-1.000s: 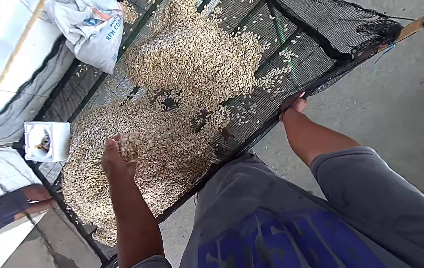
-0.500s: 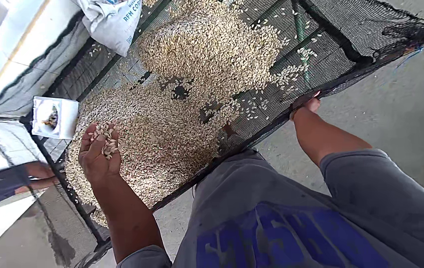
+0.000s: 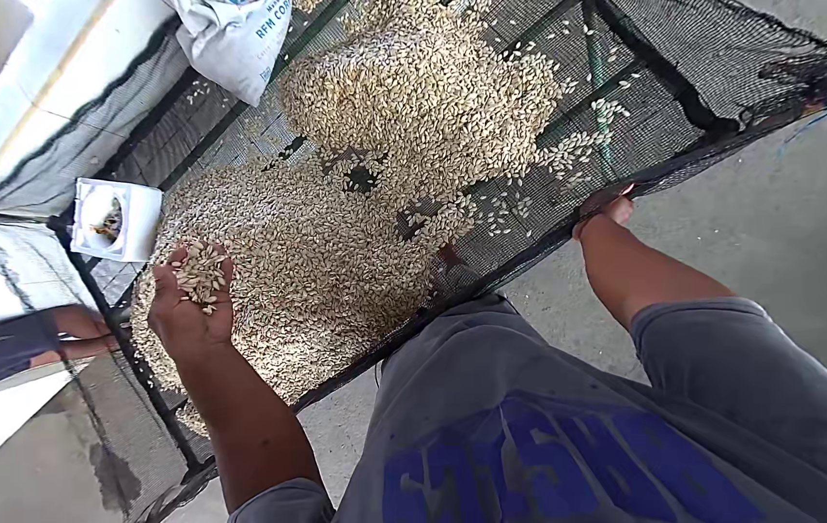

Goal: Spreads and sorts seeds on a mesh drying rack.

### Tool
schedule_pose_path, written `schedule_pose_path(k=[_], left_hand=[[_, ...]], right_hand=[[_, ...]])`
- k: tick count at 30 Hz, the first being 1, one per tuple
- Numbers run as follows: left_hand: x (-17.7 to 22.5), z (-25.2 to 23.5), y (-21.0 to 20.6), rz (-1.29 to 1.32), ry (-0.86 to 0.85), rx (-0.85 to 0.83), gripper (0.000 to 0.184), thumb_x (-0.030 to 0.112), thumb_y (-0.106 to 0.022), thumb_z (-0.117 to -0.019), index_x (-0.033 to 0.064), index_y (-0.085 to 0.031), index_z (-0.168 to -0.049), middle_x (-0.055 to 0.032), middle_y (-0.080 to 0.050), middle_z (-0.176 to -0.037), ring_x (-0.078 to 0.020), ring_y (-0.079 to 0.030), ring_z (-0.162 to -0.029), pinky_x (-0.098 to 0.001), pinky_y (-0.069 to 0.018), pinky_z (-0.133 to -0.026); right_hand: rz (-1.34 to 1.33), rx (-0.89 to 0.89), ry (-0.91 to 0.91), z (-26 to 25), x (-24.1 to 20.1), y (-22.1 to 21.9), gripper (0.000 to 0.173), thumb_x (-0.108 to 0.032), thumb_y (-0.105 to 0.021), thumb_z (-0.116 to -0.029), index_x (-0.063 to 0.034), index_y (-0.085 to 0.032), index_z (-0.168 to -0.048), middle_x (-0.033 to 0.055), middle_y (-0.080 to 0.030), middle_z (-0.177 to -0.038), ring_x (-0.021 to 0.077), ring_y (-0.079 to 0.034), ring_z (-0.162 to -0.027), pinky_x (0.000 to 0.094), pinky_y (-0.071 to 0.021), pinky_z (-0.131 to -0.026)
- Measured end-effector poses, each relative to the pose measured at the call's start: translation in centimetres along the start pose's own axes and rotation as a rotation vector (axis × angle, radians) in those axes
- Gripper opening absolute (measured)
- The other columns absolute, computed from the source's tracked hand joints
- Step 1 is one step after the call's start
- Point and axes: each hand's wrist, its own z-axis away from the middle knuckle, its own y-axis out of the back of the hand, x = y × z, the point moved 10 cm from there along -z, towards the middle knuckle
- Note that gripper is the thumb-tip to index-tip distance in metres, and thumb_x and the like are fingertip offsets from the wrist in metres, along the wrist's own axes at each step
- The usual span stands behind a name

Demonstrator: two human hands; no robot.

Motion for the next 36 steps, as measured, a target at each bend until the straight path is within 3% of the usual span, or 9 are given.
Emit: schedule_pose_path(k=[4,9,15,22,29,32,34,36], left_hand=[[-0.5,-0.1,0.5,-0.044,0.005,0.005,0.042,0.031,-0.027,-0.1142,0.0067,-0.058,-0.128,-0.0126,-0.068,-0.121,-0.0277,-0.07,-0.11,-0.0448,-0.0598,-0.094],[-0.8,-0.1,1.1,-0.062,-0.014,0.027,0.03,0.02,-0.04,-0.1114,0.0049,-0.057,-0.131,-0.0133,-0.066,-0.126,-0.0285,-0.068,-0.114,-0.0471,-0.0581,-0.098],[0.0,0.0,1.6,-0.14,-0.094,0.032,0.029,0.004,-0.039,-0.1073,0.0067,-0.058,-0.129,-0.0089,-0.068,-0.125,-0.0257,-0.069,-0.113,-0.0449,-0.0589,-0.095],[0.3,0.0,2.2,-0.161,-0.134,0.083,0.028,0.003,-0.043,-0.1076,0.0068,-0.054,-0.133,-0.008,-0.068,-0.126,-0.0238,-0.069,-0.113,-0.0411,-0.0596,-0.095],[0.7,0.2,2.4,-0.179,-0.167,0.135,0.022,0.006,-0.044,-0.1085,0.0085,-0.058,-0.125,-0.0066,-0.073,-0.114,-0.0228,-0.073,-0.105,-0.0413,-0.0615,-0.09],[0.5,0.1,2.6,-0.184,-0.159,0.141,0.024,0.015,-0.039,-0.1116,0.0085,-0.057,-0.126,-0.0059,-0.075,-0.108,-0.0201,-0.073,-0.102,-0.0387,-0.0613,-0.089],[0.1,0.1,2.7,-0.289,-0.125,0.15,0.033,0.026,-0.035,-0.1133,0.0071,-0.058,-0.127,-0.0043,-0.073,-0.114,-0.0181,-0.071,-0.11,-0.0391,-0.0584,-0.094],[-0.6,0.2,2.3,-0.555,-0.079,0.138,0.044,0.038,-0.037,-0.1117,0.0061,-0.061,-0.13,-0.0016,-0.067,-0.131,-0.0128,-0.06,-0.124,-0.0377,-0.0488,-0.103]], right_hand=[[0.03,-0.014,0.01,-0.3,0.0,-0.2,0.055,-0.041,-0.03,-0.1122,-0.0025,-0.044,-0.149,0.0174,-0.053,-0.147,0.0245,-0.051,-0.139,0.0392,-0.0451,-0.112],[-0.061,-0.008,0.017,-0.2,0.0,-0.2,0.052,-0.037,-0.029,-0.1128,-0.0022,-0.045,-0.147,0.017,-0.054,-0.145,0.0243,-0.052,-0.138,0.0396,-0.0459,-0.11],[-0.082,-0.009,0.006,0.1,0.0,-0.1,0.049,-0.034,-0.03,-0.1126,-0.002,-0.047,-0.146,0.0174,-0.055,-0.144,0.0252,-0.053,-0.136,0.0415,-0.0469,-0.108],[-0.174,-0.025,0.024,0.2,-0.1,-0.1,0.047,-0.029,-0.031,-0.1126,-0.0005,-0.047,-0.145,0.0184,-0.055,-0.142,0.025,-0.054,-0.133,0.0414,-0.0483,-0.106],[-0.133,-0.028,0.028,0.1,-0.1,-0.2,0.043,-0.027,-0.033,-0.1117,-0.0008,-0.05,-0.143,0.0176,-0.056,-0.141,0.0242,-0.055,-0.133,0.0407,-0.0487,-0.105],[-0.144,-0.035,0.034,0.4,-0.2,-0.1,0.043,-0.025,-0.033,-0.1114,-0.0004,-0.049,-0.143,0.0184,-0.055,-0.14,0.0243,-0.054,-0.132,0.0417,-0.049,-0.104],[-0.142,-0.034,0.033,0.7,-0.3,-0.1,0.044,-0.027,-0.032,-0.112,-0.0002,-0.05,-0.143,0.0183,-0.056,-0.141,0.0245,-0.054,-0.133,0.0414,-0.0483,-0.106],[-0.17,-0.022,0.019,0.8,-0.2,0.0,0.046,-0.028,-0.031,-0.1123,0.0003,-0.051,-0.142,0.0184,-0.056,-0.141,0.0253,-0.055,-0.132,0.0418,-0.0484,-0.105]])
